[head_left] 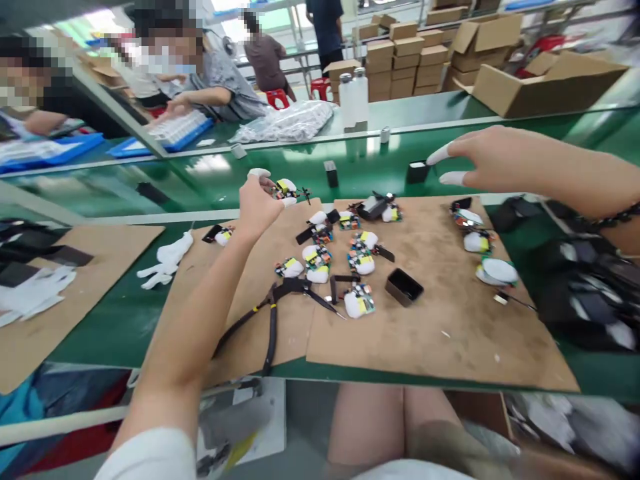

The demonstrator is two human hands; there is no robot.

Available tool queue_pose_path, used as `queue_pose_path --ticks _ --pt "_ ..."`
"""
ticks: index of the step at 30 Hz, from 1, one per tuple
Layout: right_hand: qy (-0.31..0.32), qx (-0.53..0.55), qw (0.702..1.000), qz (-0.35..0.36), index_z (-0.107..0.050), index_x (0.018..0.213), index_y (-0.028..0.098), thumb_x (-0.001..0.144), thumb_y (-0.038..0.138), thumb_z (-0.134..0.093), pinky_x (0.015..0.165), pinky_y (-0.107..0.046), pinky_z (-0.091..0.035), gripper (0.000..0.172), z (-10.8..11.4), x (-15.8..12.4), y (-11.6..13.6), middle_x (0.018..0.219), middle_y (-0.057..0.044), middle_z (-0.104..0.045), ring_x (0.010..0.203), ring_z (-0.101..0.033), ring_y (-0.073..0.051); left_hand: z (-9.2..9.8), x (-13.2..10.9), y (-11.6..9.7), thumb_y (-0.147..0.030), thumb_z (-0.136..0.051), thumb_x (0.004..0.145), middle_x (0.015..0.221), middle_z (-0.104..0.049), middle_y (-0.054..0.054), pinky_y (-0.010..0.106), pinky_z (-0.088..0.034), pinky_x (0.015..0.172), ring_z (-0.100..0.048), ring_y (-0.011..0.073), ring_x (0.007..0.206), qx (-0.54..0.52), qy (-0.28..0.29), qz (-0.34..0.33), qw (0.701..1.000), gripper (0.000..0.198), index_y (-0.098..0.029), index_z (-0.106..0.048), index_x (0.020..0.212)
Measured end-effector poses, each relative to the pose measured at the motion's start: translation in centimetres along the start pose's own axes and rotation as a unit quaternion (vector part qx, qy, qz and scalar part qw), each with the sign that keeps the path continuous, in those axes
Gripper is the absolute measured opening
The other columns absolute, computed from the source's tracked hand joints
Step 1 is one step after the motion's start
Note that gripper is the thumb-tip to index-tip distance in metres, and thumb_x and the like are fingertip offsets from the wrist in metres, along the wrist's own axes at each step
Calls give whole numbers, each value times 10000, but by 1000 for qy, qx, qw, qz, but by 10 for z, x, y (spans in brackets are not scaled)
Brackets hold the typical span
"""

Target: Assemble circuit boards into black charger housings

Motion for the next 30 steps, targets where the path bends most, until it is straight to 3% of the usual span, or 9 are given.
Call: queue_pose_path --ticks 1,3,6,9,12,15,22,26,30 --pt "61 -56 996 39 -834 936 87 769 547 -722 774 -384 -482 501 10 -27 20 821 -9 -828 787 -761 -155 1 -29 -21 -370 -1053 462 957 -630 -41 419 -513 960 -550 155 902 -10 11 -17 1000 814 -198 -564 1090" --pt "70 -112 991 34 -842 874 159 772 342 -826 780 -377 -541 210 33 -86 57 753 -2 -814 736 -754 -179 2 -96 -67 -292 -1017 497 973 -643 -12 419 -532 890 -609 207 898 -26 39 -70 996 801 -217 -573 1160" --pt "41 26 999 1 -822 835 236 856 347 -764 628 -310 -547 127 56 -181 104 739 -2 -802 597 -697 -165 -13 -207 -126 -291 -931 644 1007 -667 38 450 -543 932 -673 279 966 -39 99 -125 986 635 -237 -593 1178" --pt "43 193 973 -122 -811 864 249 909 408 -660 547 -309 -539 224 45 -260 116 786 -19 -822 610 -711 -198 -55 -292 -161 -257 -848 744 1118 -688 120 489 -554 1007 -687 334 1070 -48 133 -149 979 585 -211 -589 1267" --pt "10 230 939 -253 -793 886 235 886 435 -640 664 -365 -592 251 11 -305 101 864 -51 -837 738 -764 -251 -102 -331 -173 -168 -769 820 1287 -655 244 561 -539 1070 -659 412 1227 9 165 -94 982 569 -120 -569 1350" --pt "-16 143 935 -325 -778 1006 219 908 404 -609 812 -439 -596 269 -21 -320 84 1002 -94 -836 877 -770 -289 -112 -345 -171 -187 -787 835 1512 -528 305 579 -518 1133 -582 453 1395 30 194 -84 977 764 -95 -456 1518" --pt "90 -94 938 -320 -702 1160 72 1000 444 -596 972 -504 -538 418 -45 -286 105 1199 -267 -714 1163 -674 -399 -66 -320 -131 -220 -715 888 1592 -468 310 634 -378 1256 -486 442 1508 64 61 -97 991 793 -103 -368 1592" --pt "110 -100 931 -334 -648 1196 23 962 432 -660 986 -532 -521 471 -51 -255 113 1284 -334 -648 1238 -621 -441 -86 -285 -116 -224 -825 795 1575 -506 271 631 -369 1255 -453 443 1528 27 80 -43 996 813 -151 -461 1518" --pt "132 -90 935 -316 -630 1233 41 903 386 -732 1004 -513 -514 488 -59 -236 110 1330 -320 -625 1268 -605 -430 -103 -269 -111 -120 -824 724 1321 -686 182 558 -463 1180 -613 386 1345 -34 124 -6 992 675 -172 -605 1360"
Point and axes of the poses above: each hand's wrist, its own x-axis towards the middle knuckle, its own z-axis out of the back of the hand, y = z × x, the point moved 2 cm from there along x, towards the middle knuckle
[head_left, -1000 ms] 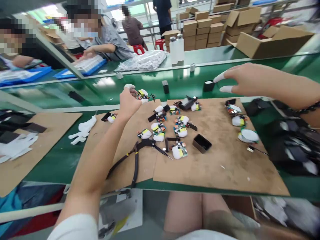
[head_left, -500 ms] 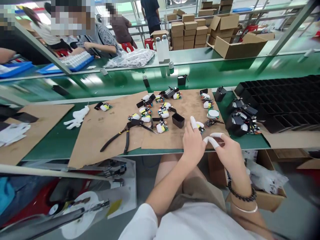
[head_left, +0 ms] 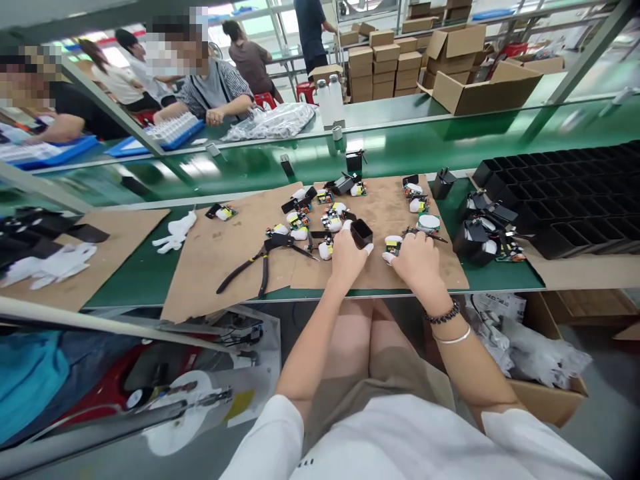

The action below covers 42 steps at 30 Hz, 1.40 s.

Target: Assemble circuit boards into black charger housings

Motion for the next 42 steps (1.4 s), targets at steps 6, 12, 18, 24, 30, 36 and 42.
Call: queue_pose_path --ticks 6,12,18,24,30,36,42 --pt "53 52 995 60 -705 1113 54 821 224 -750 967 -425 -519 341 8 32 6 1207 -290 -719 1176 -677 -386 22 -24 -4 -158 -892 664 1291 -688 109 498 -456 1178 -623 334 1298 -69 -24 -40 997 627 -229 -675 1249" --pt "172 355 907 145 -761 922 196 773 466 -791 881 -424 -612 310 14 37 -31 974 -88 -816 935 -761 -277 58 -59 -18 -266 -945 662 1256 -644 75 405 -512 1105 -629 274 1242 -154 -24 -72 985 686 -250 -645 1279" --pt "124 764 630 68 -742 1067 302 833 580 -764 1120 -555 -591 364 -24 -19 -55 1231 -50 -797 1248 -727 -262 36 -59 -10 -355 -1027 568 1178 -572 90 411 -548 1018 -613 291 1170 -93 -66 -25 993 720 -195 -626 1145" --pt "79 857 508 -42 -746 1069 281 845 488 -821 1177 -406 -576 314 -43 -45 -48 1147 -23 -815 1224 -741 -185 2 -64 -8 -292 -864 827 1079 -690 133 490 -499 1047 -662 335 1128 72 15 17 997 373 -145 -646 1091" --pt "39 830 557 -15 -784 974 289 678 368 -928 1111 -486 -613 338 -28 -43 -49 1077 9 -826 1100 -776 -233 15 -49 9 -318 -947 691 1320 -657 128 425 -559 1019 -679 256 1064 -80 142 -49 985 895 -195 -550 1484" --pt "-71 751 653 65 -795 1031 288 505 270 -1019 1095 -457 -596 572 -22 -27 -39 1097 1 -823 1105 -761 -244 9 -20 16 -238 -948 592 978 -701 30 303 -534 690 -574 140 697 -219 219 -32 950 850 -188 -654 1388" --pt "-154 636 709 264 -795 1168 303 675 318 -967 1156 -549 -536 522 -2 -52 -24 1281 -63 -778 1281 -690 -328 37 -55 -25 -212 -885 668 1187 -717 54 218 -442 575 -531 74 655 -265 117 -135 948 626 -226 -702 1266"
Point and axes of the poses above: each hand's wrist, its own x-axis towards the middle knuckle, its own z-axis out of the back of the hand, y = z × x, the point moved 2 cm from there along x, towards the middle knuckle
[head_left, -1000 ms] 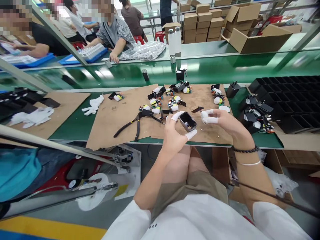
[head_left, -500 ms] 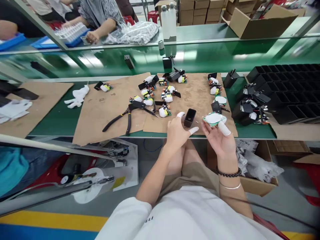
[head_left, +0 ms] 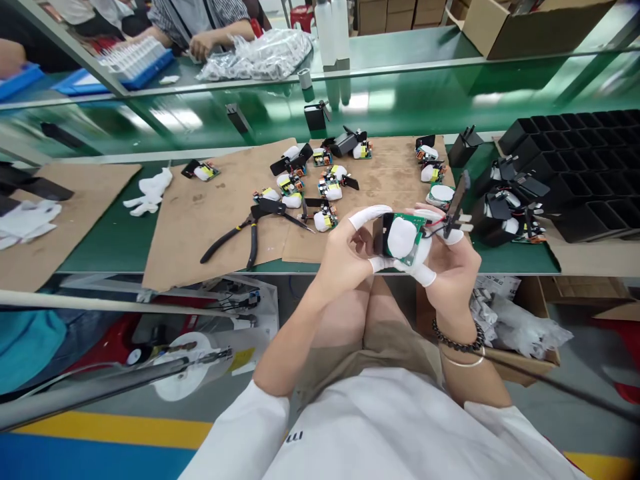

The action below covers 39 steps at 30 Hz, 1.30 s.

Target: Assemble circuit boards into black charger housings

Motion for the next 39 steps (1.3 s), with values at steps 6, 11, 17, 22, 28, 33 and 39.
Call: queue_pose_path --ticks 6,11,17,22,28,33,39 --pt "19 -43 995 84 -796 1226 328 726 255 -916 1092 -547 -572 520 3 -6 41 1202 -47 -784 1282 -679 -350 5 -17 -38 -102 -808 726 1278 -707 60 205 -453 539 -541 61 642 12 3 -129 992 574 -251 -704 1270" --pt "15 -47 992 113 -793 1248 300 747 275 -892 1004 -508 -626 511 2 -6 50 1177 -33 -795 1217 -709 -319 2 -20 -45 -186 -855 788 1281 -711 56 235 -511 576 -549 66 637 22 11 -116 993 517 -270 -703 1275" --pt "43 -50 993 93 -779 1241 339 774 263 -859 1053 -545 -601 481 4 -5 53 1218 -36 -792 1278 -687 -338 0 -23 -45 -261 -858 835 1280 -709 56 268 -552 587 -550 84 645 0 12 -110 994 470 -282 -705 1279" --pt "60 -77 989 112 -760 1249 281 738 245 -852 1114 -567 -553 520 9 -3 54 1203 -47 -769 1235 -684 -336 -3 -23 -45 -299 -850 855 1258 -712 75 261 -556 582 -563 95 674 10 14 -117 993 446 -257 -703 1273" --pt "58 -79 989 108 -745 1252 308 771 298 -843 1144 -576 -541 491 8 -3 53 1274 -40 -747 1254 -689 -346 -4 -24 -47 -233 -833 861 1281 -705 68 253 -562 618 -594 103 724 12 16 -110 994 453 -263 -696 1292" --pt "59 -44 993 89 -773 1238 303 695 225 -850 1088 -591 -585 553 6 -3 55 1200 -60 -774 1221 -711 -380 -4 -23 -48 -210 -857 828 1263 -715 61 253 -556 606 -563 95 692 -1 23 -115 993 476 -265 -707 1277" --pt "62 -53 995 64 -754 1278 342 738 247 -839 1113 -569 -569 555 8 -6 52 1250 -42 -766 1236 -703 -358 -4 -23 -47 -277 -858 844 1296 -712 89 255 -549 585 -627 127 755 4 17 -118 993 455 -261 -708 1274"
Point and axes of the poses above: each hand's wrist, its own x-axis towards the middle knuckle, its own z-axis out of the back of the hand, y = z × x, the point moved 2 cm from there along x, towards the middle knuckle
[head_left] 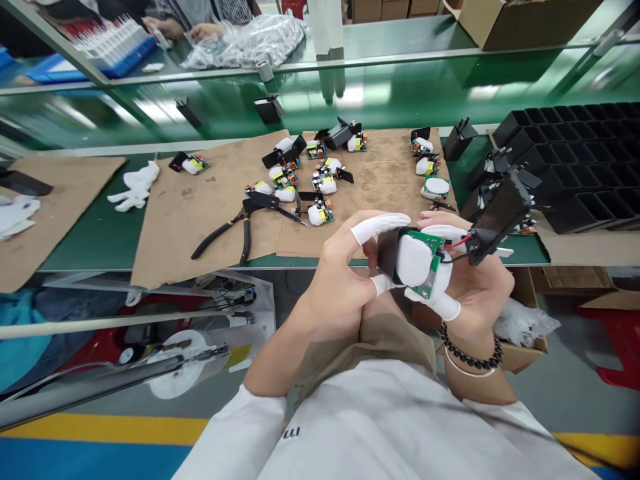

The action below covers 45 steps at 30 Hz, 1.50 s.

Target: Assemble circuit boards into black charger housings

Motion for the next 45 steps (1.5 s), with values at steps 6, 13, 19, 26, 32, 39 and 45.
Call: queue_pose_path --ticks 6,13,19,26,32,39,45 --pt "10 -4 1000 -18 -740 1277 336 744 229 -843 1101 -542 -573 553 0 -4 -2 1286 -38 -748 1222 -705 -342 1 0 5 -224 -842 841 1284 -720 86 243 -534 586 -683 163 863 -14 -2 -20 1000 453 -268 -708 1271" --pt "9 -34 999 -27 -742 1245 365 778 242 -790 1104 -528 -578 486 2 -7 0 1288 -11 -741 1240 -705 -329 2 -1 7 -314 -828 860 1233 -723 63 267 -512 557 -606 132 724 15 2 -11 1000 396 -288 -717 1239" --pt "24 -33 999 -18 -722 1304 356 772 194 -791 1085 -528 -591 561 2 -9 0 1350 -31 -726 1240 -696 -323 2 -2 11 -407 -837 853 1232 -709 44 298 -522 576 -553 120 673 26 0 -24 999 431 -324 -710 1256" --pt "18 -42 998 -33 -735 1267 411 792 230 -794 1086 -492 -606 511 4 -7 5 1324 14 -735 1236 -714 -310 1 -3 17 -468 -840 851 1230 -715 52 306 -499 589 -591 145 736 13 3 -26 1000 458 -313 -702 1259" --pt "19 -47 997 -60 -728 1282 418 779 220 -793 1102 -512 -596 545 4 -9 0 1333 30 -729 1282 -690 -317 0 -6 18 -462 -854 832 1246 -695 59 312 -511 592 -622 158 751 29 13 15 999 499 -297 -691 1273" --pt "15 -2 998 -58 -716 1323 411 776 232 -801 1092 -506 -590 582 3 -11 -4 1310 13 -736 1240 -691 -318 -1 -5 14 -423 -849 831 1210 -708 68 332 -570 655 -700 265 1019 33 -7 10 999 427 -301 -711 1217" --pt "31 -29 998 -55 -706 1336 385 802 258 -794 1106 -523 -580 555 3 -10 -4 1352 -10 -717 1262 -689 -319 -1 -5 13 -402 -855 819 1228 -702 71 292 -540 577 -672 193 858 25 -3 28 999 450 -279 -713 1229"
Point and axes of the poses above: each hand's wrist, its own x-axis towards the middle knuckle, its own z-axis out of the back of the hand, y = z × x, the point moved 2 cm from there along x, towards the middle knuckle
